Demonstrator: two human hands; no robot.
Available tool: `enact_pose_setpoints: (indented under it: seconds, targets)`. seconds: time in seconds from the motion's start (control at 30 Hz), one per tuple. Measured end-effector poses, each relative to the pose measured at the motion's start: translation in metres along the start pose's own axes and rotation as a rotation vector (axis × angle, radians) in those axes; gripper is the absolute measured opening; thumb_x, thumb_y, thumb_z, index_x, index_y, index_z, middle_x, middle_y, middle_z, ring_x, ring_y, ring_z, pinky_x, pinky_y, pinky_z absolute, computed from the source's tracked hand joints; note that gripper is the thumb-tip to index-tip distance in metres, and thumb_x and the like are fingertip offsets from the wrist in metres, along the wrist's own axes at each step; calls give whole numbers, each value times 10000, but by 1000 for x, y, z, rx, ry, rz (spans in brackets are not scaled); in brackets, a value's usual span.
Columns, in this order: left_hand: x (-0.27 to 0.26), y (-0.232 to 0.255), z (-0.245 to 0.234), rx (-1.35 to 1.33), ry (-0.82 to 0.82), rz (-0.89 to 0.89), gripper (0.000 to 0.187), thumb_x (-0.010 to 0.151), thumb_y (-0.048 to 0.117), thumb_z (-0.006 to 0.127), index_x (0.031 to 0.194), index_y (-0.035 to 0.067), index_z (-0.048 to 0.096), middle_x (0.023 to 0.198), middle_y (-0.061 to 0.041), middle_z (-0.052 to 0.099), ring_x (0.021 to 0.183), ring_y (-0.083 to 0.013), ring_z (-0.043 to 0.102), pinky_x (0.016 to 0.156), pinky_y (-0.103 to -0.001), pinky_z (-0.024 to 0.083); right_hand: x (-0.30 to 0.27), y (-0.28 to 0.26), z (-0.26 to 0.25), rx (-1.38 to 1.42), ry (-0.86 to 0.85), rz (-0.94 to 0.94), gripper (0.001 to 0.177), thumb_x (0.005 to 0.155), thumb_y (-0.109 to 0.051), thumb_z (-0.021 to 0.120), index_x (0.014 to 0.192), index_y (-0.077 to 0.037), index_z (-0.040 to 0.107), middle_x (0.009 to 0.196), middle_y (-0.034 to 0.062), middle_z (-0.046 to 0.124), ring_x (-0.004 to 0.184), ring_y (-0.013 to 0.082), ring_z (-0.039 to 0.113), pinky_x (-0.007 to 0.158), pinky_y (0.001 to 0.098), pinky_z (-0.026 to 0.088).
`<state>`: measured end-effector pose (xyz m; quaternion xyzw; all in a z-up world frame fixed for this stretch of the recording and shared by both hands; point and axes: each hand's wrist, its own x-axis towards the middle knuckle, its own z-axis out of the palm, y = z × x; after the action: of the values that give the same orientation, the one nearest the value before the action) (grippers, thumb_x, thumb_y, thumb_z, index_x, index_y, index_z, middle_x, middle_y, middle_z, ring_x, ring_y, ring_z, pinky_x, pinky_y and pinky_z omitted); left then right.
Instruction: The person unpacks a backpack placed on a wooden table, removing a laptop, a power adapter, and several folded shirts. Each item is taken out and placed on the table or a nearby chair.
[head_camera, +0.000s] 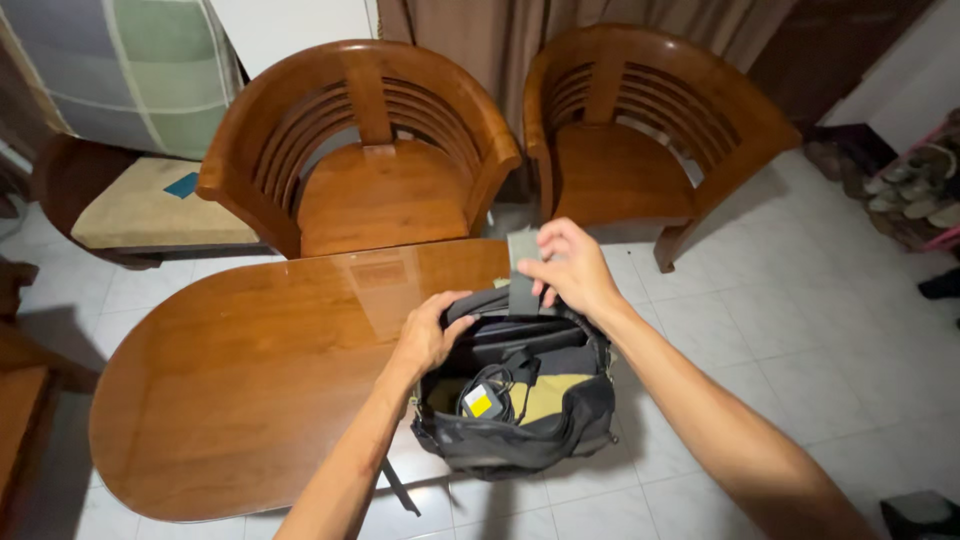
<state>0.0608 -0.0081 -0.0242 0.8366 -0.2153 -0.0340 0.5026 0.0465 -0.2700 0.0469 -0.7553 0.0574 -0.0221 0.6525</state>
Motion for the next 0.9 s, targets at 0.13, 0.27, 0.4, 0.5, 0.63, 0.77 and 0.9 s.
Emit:
enact_pose_setpoints:
  seconds: [0.13, 0.27, 0.4, 0.5, 0.63, 0.77, 0.9]
  targets:
    - [-2, 7, 0, 47, 26, -1, 364, 865, 211, 763, 1217, 135, 710, 1134, -160, 729, 1065, -377, 686, 907, -416, 545, 73, 38, 7, -282, -122, -66, 371, 767, 19, 859, 1025, -46, 601, 744, 92, 636, 623, 163, 572, 492, 336, 451]
    - [-5, 17, -2, 13, 24, -55, 328, 874, 197, 749, 1197, 147, 720, 1117, -151, 741, 1057, -372, 698, 897, -413, 550, 85, 68, 4, -303, -359, 164, 249, 850, -210, 818, 980, -8, 751, 878, 126, 797, 808, 183, 746, 730, 314, 576]
    - [-8, 19, -2, 25, 35, -59, 329, 883, 199, 735, 1208, 160, 711, 1117, -146, 740, 1048, -375, 698, 886, -413, 551, 71, 60, -10, -742, -451, 210, 640, 1016, -572, 533, 1073, -26, 860, 1030, 154, 793, 977, 271, 718, 907, 384, 523]
    - [-7, 23, -2, 22, 22, -134, 339, 912, 226, 702, 1248, 185, 688, 1151, -134, 737, 1074, -360, 698, 910, -412, 548, 43, 36, -29, -768, -554, -8, 598, 961, -571, 640, 1153, -19, 767, 1204, 185, 705, 1126, 334, 651, 988, 424, 470]
    - [-10, 23, 4, 100, 38, -147, 353, 938, 236, 660, 1289, 203, 634, 1258, -115, 686, 1166, -362, 626, 945, -439, 506, -9, 18, -42, -947, -104, -680, 787, 698, -461, 846, 1226, 92, 660, 1219, 290, 636, 1082, 474, 591, 942, 537, 445]
    - [-9, 25, 3, 139, 23, -91, 394, 968, 262, 651, 1349, 208, 568, 1298, -126, 637, 1197, -366, 612, 972, -441, 504, -65, 25, -39, -769, -32, -380, 271, 854, -227, 769, 1044, -45, 704, 1001, 144, 684, 961, 312, 680, 867, 384, 552]
    - [-17, 31, -4, 267, -36, -165, 828, 685, 280, 859, 1408, 188, 466, 1309, -139, 574, 1206, -396, 566, 911, -499, 481, -86, 46, -37, -792, -160, -523, 311, 819, -117, 794, 1083, -6, 673, 1048, 162, 675, 952, 359, 661, 831, 411, 549]
